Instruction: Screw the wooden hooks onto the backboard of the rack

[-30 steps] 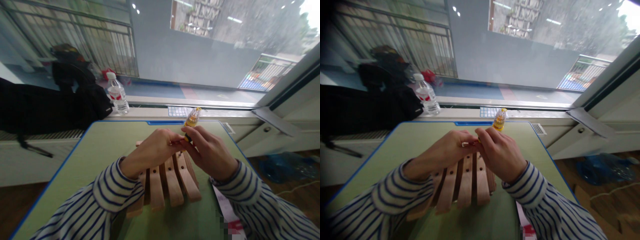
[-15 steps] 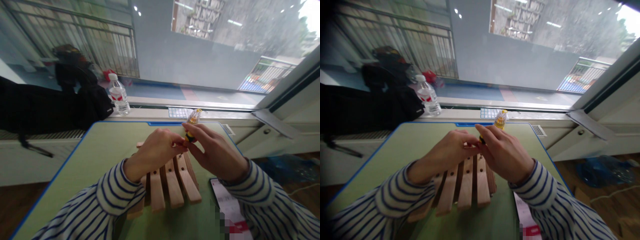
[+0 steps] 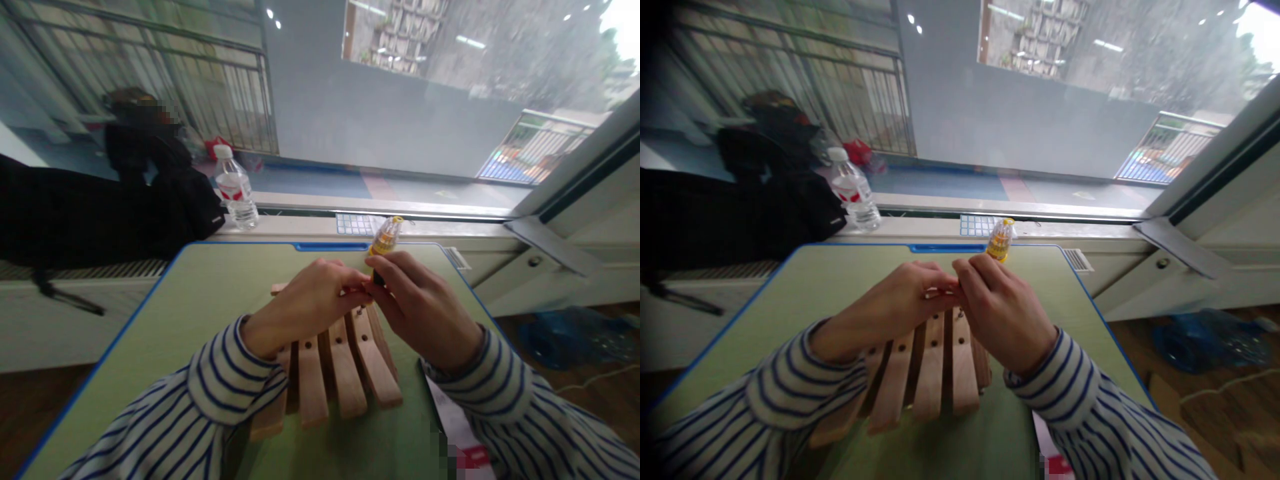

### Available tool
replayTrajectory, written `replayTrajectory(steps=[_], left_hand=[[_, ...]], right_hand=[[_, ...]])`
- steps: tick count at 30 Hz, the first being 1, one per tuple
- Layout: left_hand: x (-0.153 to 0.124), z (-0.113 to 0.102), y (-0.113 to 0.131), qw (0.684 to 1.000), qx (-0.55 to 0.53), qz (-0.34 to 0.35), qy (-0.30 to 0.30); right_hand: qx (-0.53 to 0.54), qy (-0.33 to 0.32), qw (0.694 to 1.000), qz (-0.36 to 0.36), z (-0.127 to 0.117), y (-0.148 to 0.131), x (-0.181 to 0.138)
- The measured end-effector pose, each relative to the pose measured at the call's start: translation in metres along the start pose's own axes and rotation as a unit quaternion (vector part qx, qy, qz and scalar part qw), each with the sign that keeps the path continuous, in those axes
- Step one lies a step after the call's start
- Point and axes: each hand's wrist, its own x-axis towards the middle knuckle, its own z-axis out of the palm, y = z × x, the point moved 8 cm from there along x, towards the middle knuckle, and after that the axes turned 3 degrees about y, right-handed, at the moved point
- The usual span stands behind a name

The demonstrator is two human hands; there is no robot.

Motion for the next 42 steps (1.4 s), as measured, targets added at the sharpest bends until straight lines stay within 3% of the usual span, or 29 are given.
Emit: replayTrajectory(steps=[14, 23, 32, 42], left_hand=[[-0.0009, -0.0063, -0.0042, 0.997, 0.066, -0.029, 0.042], [-0.0008, -0.0021, -0.0051, 0.999, -0.004, -0.043, 0.009], [-0.0020, 0.0006, -0.0052, 0.999, -0.027, -0.025, -0.007], [-0.0013, -0.0063, -0.0042, 0.998, 0.044, -0.043, 0.029]], right_hand=[[0.020, -0.013, 0.999, 0.025, 0.0002, -0.0013, 0.0029], [0.016, -0.020, 1.000, 0.004, 0.0016, -0.0023, 0.0044], [-0.072, -0.006, 0.997, 0.015, 0.0062, -0.0043, -0.0009], [-0.046, -0.018, 0.998, 0.028, 0.0031, -0.0050, 0.0019]])
